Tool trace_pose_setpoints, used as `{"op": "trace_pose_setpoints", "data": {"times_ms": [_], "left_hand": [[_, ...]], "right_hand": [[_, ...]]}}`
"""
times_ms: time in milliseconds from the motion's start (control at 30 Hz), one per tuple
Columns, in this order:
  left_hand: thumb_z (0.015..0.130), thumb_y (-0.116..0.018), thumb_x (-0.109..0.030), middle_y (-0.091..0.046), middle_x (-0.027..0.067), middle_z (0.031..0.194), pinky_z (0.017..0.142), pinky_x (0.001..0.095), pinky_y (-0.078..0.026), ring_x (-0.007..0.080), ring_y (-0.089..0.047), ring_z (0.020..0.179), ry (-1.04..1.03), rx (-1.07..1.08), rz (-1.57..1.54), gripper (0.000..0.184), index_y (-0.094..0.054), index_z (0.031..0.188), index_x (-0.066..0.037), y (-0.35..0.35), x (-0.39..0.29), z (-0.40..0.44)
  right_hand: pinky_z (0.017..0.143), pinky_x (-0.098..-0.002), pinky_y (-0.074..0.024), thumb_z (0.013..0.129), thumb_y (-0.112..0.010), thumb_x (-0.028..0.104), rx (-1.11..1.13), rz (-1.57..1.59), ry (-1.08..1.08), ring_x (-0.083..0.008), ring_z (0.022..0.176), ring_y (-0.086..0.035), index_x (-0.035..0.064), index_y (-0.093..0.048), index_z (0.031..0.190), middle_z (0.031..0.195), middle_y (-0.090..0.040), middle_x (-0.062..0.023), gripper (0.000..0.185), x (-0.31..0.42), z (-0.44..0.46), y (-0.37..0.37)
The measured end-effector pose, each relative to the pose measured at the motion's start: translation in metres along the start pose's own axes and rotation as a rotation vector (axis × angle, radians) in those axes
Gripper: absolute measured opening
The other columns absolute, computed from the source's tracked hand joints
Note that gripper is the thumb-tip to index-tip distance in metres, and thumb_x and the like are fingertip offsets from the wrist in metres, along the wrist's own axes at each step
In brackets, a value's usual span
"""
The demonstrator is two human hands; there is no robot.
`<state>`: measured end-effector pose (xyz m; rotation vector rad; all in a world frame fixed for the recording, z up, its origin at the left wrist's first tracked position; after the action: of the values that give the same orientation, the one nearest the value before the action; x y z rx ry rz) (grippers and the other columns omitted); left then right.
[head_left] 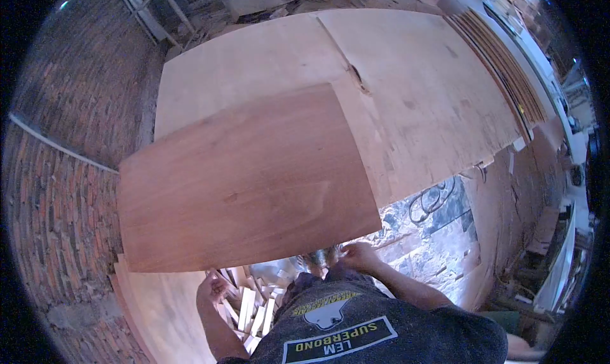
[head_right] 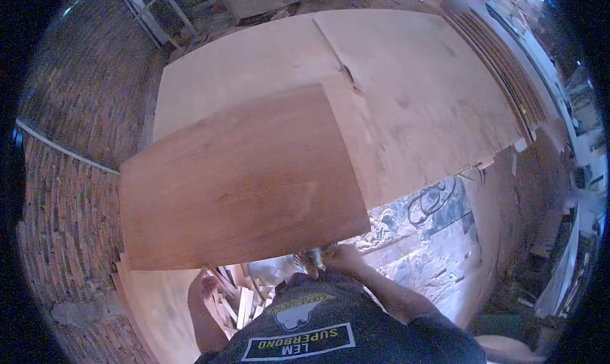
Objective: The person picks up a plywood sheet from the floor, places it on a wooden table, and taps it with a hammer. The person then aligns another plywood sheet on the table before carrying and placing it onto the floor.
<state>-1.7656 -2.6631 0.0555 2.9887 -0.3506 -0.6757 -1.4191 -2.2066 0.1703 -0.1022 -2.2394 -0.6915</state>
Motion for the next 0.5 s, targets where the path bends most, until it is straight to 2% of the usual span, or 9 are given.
{"op": "trace_pose_setpoints", "data": {"times_ms": [67, 100, 167, 233, 300, 367, 433, 467, 500], "left_hand": [[0.085, -0.072, -0.041, -0.057, 0.0245, 0.115, 0.073, 0.0349, -0.059, 0.0286, -0.062, 0.097, -0.114, -0.181, -0.281, 0.061, -0.053, 0.121, 0.005, 0.044, 0.004, 0.006], [0.084, -0.072, -0.043, -0.056, 0.0229, 0.114, 0.070, 0.0347, -0.058, 0.0281, -0.061, 0.093, -0.203, -0.251, -0.382, 0.064, -0.052, 0.122, 0.004, 0.062, 0.004, 0.008], [0.079, -0.074, -0.056, -0.062, 0.0128, 0.093, 0.061, 0.0338, -0.056, 0.0223, -0.061, 0.068, -0.488, -0.337, -0.455, 0.069, -0.053, 0.110, 0.002, 0.084, -0.005, 0.016], [0.082, -0.072, -0.052, -0.052, 0.0157, 0.119, 0.066, 0.0338, -0.054, 0.0238, -0.058, 0.088, -0.707, -0.273, -0.317, 0.077, -0.043, 0.133, -0.004, 0.077, -0.018, 0.028], [0.089, -0.067, -0.035, -0.035, 0.0178, 0.141, 0.083, 0.0428, -0.052, 0.0324, -0.048, 0.115, -0.488, -0.173, -0.618, 0.065, -0.041, 0.144, -0.012, 0.057, -0.017, 0.049], [0.092, -0.061, -0.026, -0.066, 0.0091, 0.112, 0.077, 0.0366, -0.054, 0.0237, -0.063, 0.095, -0.449, -0.165, -0.713, 0.040, -0.057, 0.126, -0.005, 0.059, -0.020, 0.104], [0.090, -0.063, -0.025, -0.070, 0.0093, 0.098, 0.076, 0.0336, -0.054, 0.0227, -0.065, 0.085, -0.693, 0.048, -0.571, 0.025, -0.068, 0.104, -0.005, 0.034, -0.051, 0.114], [0.090, -0.063, -0.027, -0.070, 0.0096, 0.089, 0.074, 0.0303, -0.053, 0.0211, -0.065, 0.082, -0.726, -0.088, -0.560, 0.024, -0.070, 0.093, -0.004, 0.037, -0.060, 0.119], [0.088, -0.065, -0.029, -0.070, 0.0082, 0.089, 0.072, 0.0317, -0.052, 0.0199, -0.065, 0.083, -0.664, -0.257, -0.424, 0.027, -0.070, 0.098, -0.005, 0.041, -0.058, 0.107]], "right_hand": [[0.070, -0.0406, -0.0532, 0.073, -0.079, 0.020, -0.511, -0.246, 0.037, -0.0291, 0.082, -0.066, 0.0003, -0.067, 0.108, 0.083, -0.068, -0.0140, 0.042, -0.041, -0.013, 0.073], [0.076, -0.0428, -0.0523, 0.071, -0.079, 0.019, -0.600, -0.355, 0.138, -0.0334, 0.090, -0.064, 0.0013, -0.062, 0.118, 0.092, -0.067, -0.0168, 0.053, -0.031, -0.024, 0.095], [0.083, -0.0454, -0.0503, 0.069, -0.080, 0.017, -0.657, -0.429, 0.253, -0.0388, 0.100, -0.060, 0.0037, -0.053, 0.131, 0.104, -0.064, -0.0202, 0.069, -0.026, -0.026, 0.114], [0.089, -0.0464, -0.0479, 0.067, -0.081, 0.017, -0.586, -0.372, 0.284, -0.0410, 0.103, -0.057, 0.0063, -0.045, 0.138, 0.110, -0.060, -0.0214, 0.080, -0.043, -0.007, 0.106], [0.089, -0.0471, -0.0471, 0.064, -0.084, 0.018, -0.497, -0.292, 0.183, -0.0412, 0.101, -0.056, 0.0076, -0.047, 0.137, 0.105, -0.061, -0.0209, 0.082, -0.065, 0.012, 0.108], [0.087, -0.0474, -0.0469, 0.060, -0.087, 0.018, -0.410, -0.281, 0.172, -0.0407, 0.098, -0.056, 0.0081, -0.050, 0.134, 0.101, -0.061, -0.0202, 0.084, -0.056, 0.026, 0.108], [0.084, -0.0478, -0.0469, 0.056, -0.090, 0.018, -0.386, -0.395, 0.221, -0.0397, 0.095, -0.056, 0.0081, -0.053, 0.131, 0.100, -0.061, -0.0192, 0.084, -0.061, 0.028, 0.101], [0.083, -0.0482, -0.0468, 0.054, -0.091, 0.018, -0.408, -0.490, 0.240, -0.0394, 0.095, -0.056, 0.0082, -0.054, 0.129, 0.100, -0.061, -0.0188, 0.084, -0.078, 0.033, 0.098], [0.081, -0.0474, -0.0478, 0.054, -0.090, 0.016, -0.402, -0.478, 0.236, -0.0392, 0.093, -0.058, 0.0075, -0.055, 0.128, 0.100, -0.062, -0.0190, 0.081, -0.076, 0.036, 0.096]]}}
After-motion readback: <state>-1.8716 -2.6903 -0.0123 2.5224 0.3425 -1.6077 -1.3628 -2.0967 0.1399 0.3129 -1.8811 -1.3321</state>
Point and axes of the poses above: each hand's wrist, its own z-axis towards the middle knuckle, its own y-axis out of the back of the hand, x = y × z, the point moved 10 cm from there along z, towards the middle knuckle
